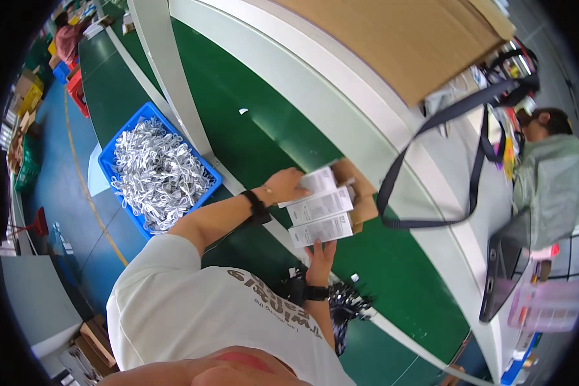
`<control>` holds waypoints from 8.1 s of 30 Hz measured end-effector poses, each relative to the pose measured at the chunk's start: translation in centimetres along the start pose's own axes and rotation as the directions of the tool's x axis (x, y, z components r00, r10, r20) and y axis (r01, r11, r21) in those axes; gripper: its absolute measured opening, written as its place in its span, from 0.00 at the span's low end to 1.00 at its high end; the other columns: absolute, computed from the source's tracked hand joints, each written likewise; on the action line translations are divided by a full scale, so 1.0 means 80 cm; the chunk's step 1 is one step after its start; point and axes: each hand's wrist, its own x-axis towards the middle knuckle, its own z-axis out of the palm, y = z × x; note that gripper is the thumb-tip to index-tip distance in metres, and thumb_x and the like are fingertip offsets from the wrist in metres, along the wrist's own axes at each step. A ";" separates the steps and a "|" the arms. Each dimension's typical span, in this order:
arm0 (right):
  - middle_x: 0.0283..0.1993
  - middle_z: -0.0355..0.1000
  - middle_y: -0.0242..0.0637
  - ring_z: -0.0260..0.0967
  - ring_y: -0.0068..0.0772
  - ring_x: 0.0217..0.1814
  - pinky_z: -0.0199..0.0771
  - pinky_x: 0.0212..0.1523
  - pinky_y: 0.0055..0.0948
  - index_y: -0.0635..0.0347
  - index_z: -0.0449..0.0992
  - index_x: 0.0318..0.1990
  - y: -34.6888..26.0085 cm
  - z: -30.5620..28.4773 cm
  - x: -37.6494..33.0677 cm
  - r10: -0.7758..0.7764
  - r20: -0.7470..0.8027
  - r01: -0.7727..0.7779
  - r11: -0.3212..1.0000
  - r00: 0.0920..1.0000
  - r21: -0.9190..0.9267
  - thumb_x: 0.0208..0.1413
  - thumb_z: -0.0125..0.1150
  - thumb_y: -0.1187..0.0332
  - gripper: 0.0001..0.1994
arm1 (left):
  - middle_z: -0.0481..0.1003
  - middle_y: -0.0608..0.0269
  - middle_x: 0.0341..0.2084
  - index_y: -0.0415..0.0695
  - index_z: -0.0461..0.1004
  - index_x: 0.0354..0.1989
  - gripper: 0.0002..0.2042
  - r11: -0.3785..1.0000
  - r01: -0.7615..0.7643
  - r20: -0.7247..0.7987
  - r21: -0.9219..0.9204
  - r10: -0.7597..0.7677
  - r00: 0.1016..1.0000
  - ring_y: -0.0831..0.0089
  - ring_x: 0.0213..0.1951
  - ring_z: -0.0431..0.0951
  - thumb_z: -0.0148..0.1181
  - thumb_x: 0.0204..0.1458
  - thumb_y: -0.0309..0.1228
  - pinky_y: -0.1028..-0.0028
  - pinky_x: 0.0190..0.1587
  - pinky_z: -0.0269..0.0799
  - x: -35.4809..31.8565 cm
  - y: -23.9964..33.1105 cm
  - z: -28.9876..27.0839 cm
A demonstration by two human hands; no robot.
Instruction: The person packages mini fans by placing a fan into a box and setting it aside. They then pick up a white cable and a black lanyard, wrap the cable around the lanyard, and tuck the bundle into the box before closing it.
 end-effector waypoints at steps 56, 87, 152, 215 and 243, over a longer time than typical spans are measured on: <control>0.29 0.70 0.39 0.68 0.40 0.31 0.68 0.31 0.33 0.60 0.75 0.32 -0.058 0.003 -0.308 -0.685 0.249 0.457 0.138 0.685 -0.879 0.45 0.59 0.77 0.05 | 0.69 0.55 0.48 0.42 0.66 0.51 0.24 0.705 -0.542 0.091 -0.457 0.643 0.761 0.58 0.52 0.68 0.64 0.44 0.29 0.66 0.53 0.64 -0.325 0.106 -0.125; 0.65 0.52 0.50 0.52 0.44 0.66 0.58 0.58 0.41 0.63 0.46 0.65 -0.189 -0.016 -0.371 -0.771 -0.228 0.736 0.637 0.595 -0.231 0.56 0.55 0.61 0.34 | 0.70 0.67 0.23 0.36 0.71 0.36 0.10 0.441 -0.137 0.247 -0.887 0.704 0.666 0.81 0.26 0.71 0.50 0.58 0.32 0.78 0.31 0.69 -0.317 0.125 -0.131; 0.31 0.63 0.32 0.59 0.25 0.32 0.62 0.46 0.35 0.57 0.62 0.35 -0.107 0.126 -0.274 -0.475 0.350 0.429 0.880 0.807 0.205 0.63 0.46 0.60 0.10 | 0.71 0.68 0.26 0.41 0.69 0.33 0.05 0.557 -0.086 0.197 -0.826 0.428 0.882 0.79 0.28 0.70 0.54 0.55 0.29 0.75 0.32 0.68 -0.338 0.008 -0.173; 0.42 0.69 0.32 0.66 0.24 0.41 0.66 0.43 0.25 0.61 0.67 0.50 -0.039 0.133 -0.251 -0.174 0.325 0.147 0.983 0.930 0.107 0.62 0.44 0.70 0.11 | 0.71 0.61 0.33 0.42 0.73 0.36 0.12 0.752 -0.648 -0.494 -0.122 0.520 0.696 0.58 0.38 0.71 0.61 0.39 0.22 0.66 0.40 0.68 -0.336 0.092 -0.117; 0.32 0.68 0.56 0.64 0.61 0.34 0.62 0.36 0.48 0.69 0.67 0.37 -0.030 0.026 -0.230 -0.128 0.680 0.690 0.053 0.722 -0.722 0.52 0.52 0.74 0.07 | 0.63 0.50 0.52 0.41 0.54 0.61 0.39 0.733 -0.671 -0.195 -0.111 0.646 0.738 0.52 0.52 0.64 0.63 0.35 0.22 0.62 0.53 0.62 -0.335 0.069 0.002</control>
